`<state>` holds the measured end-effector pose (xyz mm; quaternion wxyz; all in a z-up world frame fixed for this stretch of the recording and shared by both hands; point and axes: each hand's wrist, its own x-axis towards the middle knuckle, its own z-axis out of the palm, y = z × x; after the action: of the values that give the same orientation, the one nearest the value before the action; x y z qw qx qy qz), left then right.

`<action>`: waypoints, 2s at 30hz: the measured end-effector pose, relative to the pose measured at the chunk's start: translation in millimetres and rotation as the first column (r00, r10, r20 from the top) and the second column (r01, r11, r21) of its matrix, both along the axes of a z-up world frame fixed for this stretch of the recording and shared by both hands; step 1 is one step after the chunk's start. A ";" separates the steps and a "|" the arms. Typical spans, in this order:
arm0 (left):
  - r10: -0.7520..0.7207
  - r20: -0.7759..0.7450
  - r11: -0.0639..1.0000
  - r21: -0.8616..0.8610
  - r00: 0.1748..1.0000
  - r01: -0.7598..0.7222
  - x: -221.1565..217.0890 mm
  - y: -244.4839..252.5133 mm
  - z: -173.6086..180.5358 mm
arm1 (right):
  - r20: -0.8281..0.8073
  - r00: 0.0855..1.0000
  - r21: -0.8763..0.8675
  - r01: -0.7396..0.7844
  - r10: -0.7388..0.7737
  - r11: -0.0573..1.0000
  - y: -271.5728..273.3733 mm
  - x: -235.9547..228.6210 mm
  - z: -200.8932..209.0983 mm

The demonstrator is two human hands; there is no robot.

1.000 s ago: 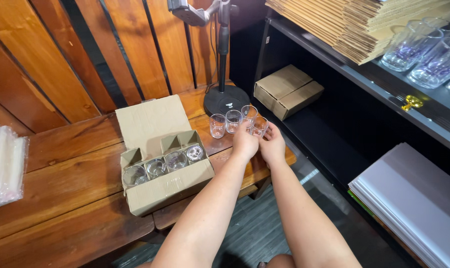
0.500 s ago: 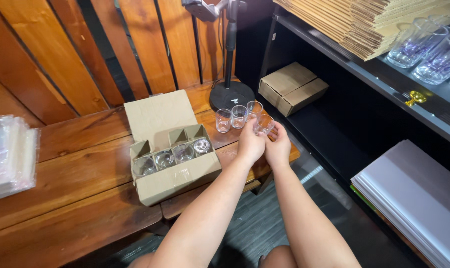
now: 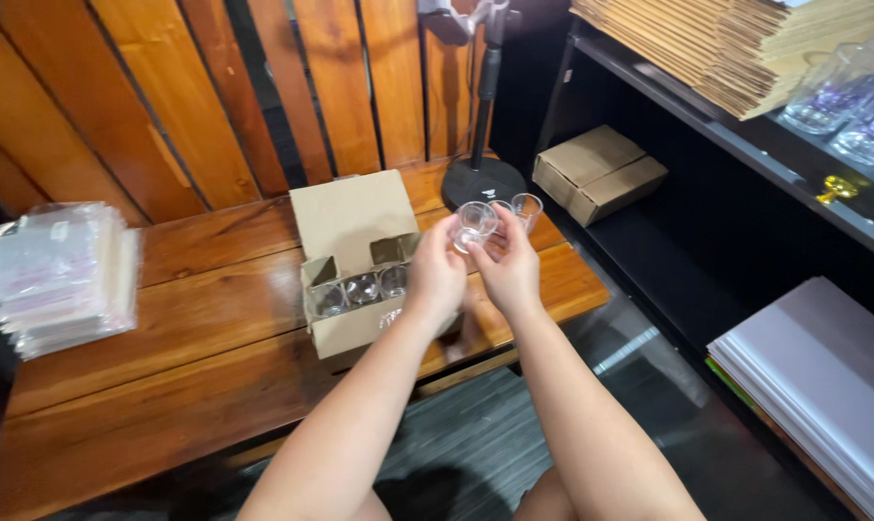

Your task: The person opens a cardboard box with internal dividers and places small clear glasses into the compartments one by one. The person continues placing glasses until the box is full.

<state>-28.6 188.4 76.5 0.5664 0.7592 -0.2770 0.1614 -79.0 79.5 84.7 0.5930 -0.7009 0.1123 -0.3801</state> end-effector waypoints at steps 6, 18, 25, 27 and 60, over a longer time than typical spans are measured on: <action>-0.031 -0.089 0.998 0.050 0.996 0.035 38.1 45.0 -7.6 | -0.042 0.999 -0.001 -0.035 0.035 0.999 41.7 22.7 7.9; 0.006 -0.156 0.992 0.128 0.988 0.014 50.5 64.0 -33.7 | -0.268 0.963 -0.229 -0.022 -0.041 0.973 60.2 38.3 0.2; 0.037 -0.204 0.977 0.214 0.978 0.008 41.4 67.3 -20.3 | -0.411 0.901 -0.352 -0.019 -0.136 0.936 58.1 48.5 -13.4; 0.076 -0.228 0.953 0.303 0.971 -0.004 47.7 64.7 -27.9 | -0.456 0.873 -0.410 -0.030 -0.176 0.912 53.3 56.0 -22.6; 0.110 -0.060 0.793 0.607 0.992 -0.051 18.4 64.4 -5.4 | -0.599 0.765 -0.569 -0.200 -0.236 0.798 42.9 68.3 -39.8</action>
<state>-10.2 252.8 71.1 0.2993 0.9179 -0.2550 0.0531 -10.7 122.4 44.9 0.2592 -0.9372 0.1886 -0.1376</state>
